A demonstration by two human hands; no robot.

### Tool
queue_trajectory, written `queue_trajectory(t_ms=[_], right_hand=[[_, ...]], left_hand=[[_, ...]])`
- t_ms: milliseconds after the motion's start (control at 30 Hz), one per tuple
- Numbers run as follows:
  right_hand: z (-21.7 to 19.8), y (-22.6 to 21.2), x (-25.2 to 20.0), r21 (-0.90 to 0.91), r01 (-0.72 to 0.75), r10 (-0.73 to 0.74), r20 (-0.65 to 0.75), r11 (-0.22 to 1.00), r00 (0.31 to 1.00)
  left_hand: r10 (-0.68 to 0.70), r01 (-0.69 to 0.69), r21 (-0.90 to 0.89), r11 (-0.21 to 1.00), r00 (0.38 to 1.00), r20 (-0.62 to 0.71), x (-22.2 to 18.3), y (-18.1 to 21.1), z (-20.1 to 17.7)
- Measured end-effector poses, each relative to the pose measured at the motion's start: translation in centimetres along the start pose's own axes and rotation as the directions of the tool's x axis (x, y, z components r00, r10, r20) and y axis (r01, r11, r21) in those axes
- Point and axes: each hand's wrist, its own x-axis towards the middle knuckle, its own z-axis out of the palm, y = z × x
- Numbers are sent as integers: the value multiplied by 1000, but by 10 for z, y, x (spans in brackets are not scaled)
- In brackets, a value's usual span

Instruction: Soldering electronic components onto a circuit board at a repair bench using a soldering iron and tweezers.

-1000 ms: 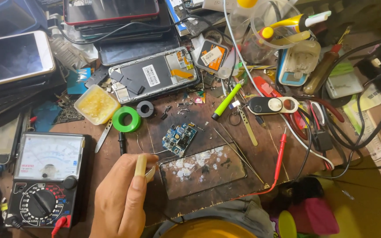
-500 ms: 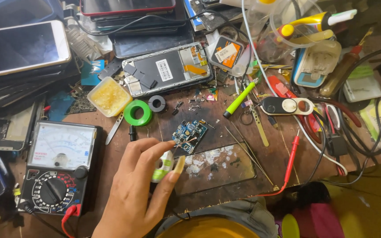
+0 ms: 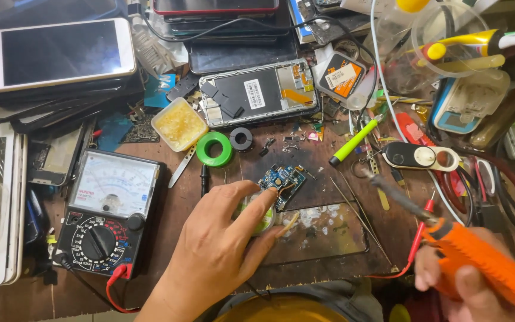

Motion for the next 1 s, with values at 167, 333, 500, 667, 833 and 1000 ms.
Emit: queue_trajectory(t_ms=[167,333,500,667,833,1000], right_hand=[[36,-3,0,285,-110,195,-289,952,937],[26,5,-2,337,-133,231,-272,932,934],[26,-8,4,335,-418,514,-288,845,808],[27,-15,15,-268,-203,143,-229,942,963],[18,-13,31,-663,-86,81,-39,744,996],[54,-41,42,-726,185,-261,8,663,965]], left_hand=[[-1,1,2,1000,1000,-9,6,-4,-3],[-21,21,-16,1000,1000,-6,6,-9,4],[-22,22,25,999,1000,6,6,-11,7],[-11,12,79,997,1000,-19,6,-11,9],[2,-2,108,994,1000,-4,6,-11,10],[7,-8,124,992,1000,5,7,-10,10]])
